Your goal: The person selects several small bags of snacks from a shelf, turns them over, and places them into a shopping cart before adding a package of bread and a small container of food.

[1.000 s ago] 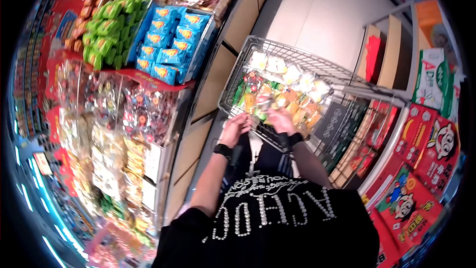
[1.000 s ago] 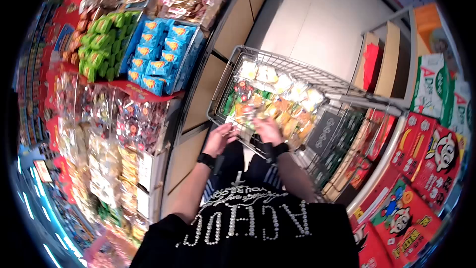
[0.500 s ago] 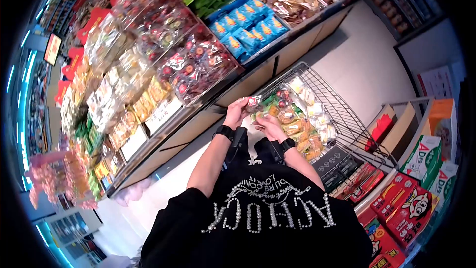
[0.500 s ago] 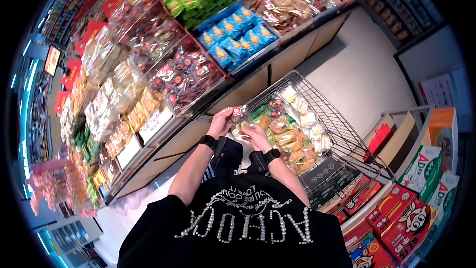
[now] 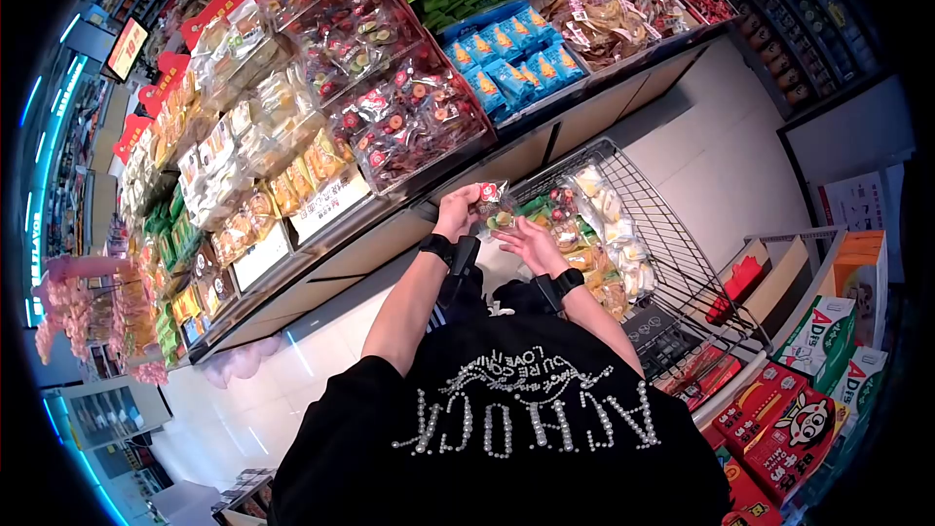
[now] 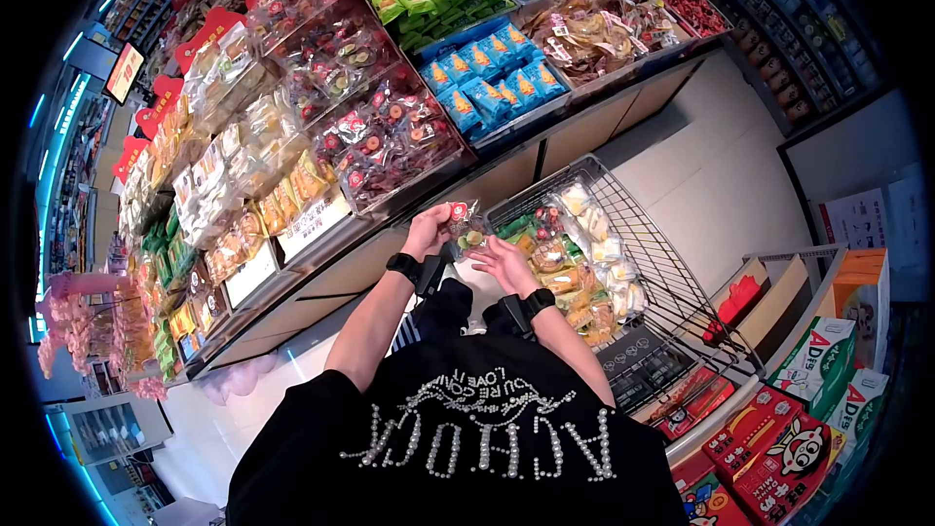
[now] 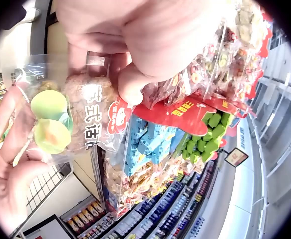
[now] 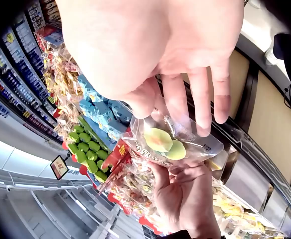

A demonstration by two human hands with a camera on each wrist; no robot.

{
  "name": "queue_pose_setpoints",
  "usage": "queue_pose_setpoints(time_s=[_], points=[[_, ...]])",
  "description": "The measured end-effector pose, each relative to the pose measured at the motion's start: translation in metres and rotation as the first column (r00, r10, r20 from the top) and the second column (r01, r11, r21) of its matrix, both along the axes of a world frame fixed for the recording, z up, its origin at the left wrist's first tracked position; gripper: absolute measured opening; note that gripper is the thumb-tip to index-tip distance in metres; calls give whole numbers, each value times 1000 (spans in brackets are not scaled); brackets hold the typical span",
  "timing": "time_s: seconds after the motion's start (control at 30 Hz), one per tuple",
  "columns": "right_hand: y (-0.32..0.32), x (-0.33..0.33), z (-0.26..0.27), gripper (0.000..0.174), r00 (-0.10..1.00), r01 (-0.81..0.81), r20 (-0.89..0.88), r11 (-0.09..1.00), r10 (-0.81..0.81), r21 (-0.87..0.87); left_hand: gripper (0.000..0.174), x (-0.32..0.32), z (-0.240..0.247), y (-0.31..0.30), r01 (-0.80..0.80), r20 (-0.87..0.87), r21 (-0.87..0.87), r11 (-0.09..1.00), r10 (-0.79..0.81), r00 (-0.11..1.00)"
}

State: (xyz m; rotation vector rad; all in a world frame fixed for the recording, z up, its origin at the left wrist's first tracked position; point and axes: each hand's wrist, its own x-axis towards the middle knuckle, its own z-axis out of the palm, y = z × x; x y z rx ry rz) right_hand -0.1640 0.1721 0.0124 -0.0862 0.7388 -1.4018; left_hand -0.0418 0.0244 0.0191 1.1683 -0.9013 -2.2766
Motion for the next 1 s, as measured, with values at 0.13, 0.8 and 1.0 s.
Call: queue_pose_setpoints(time_s=[0.13,0.8,1.0], points=[[-3,1,-3,37,1000,-21,-16,1000,21,-22,27,7,-7,-5,6,-18,45,999,-5,1000],[-154,12,47,27,770,-168,-624,986,131,-1,23,43,34,-108,-120,-61,-49,992,117,991],[-271,38,75,31,675,-163,-734,985,69,-58,20,66,60,-212,-244,-44,-135,960,240,970]])
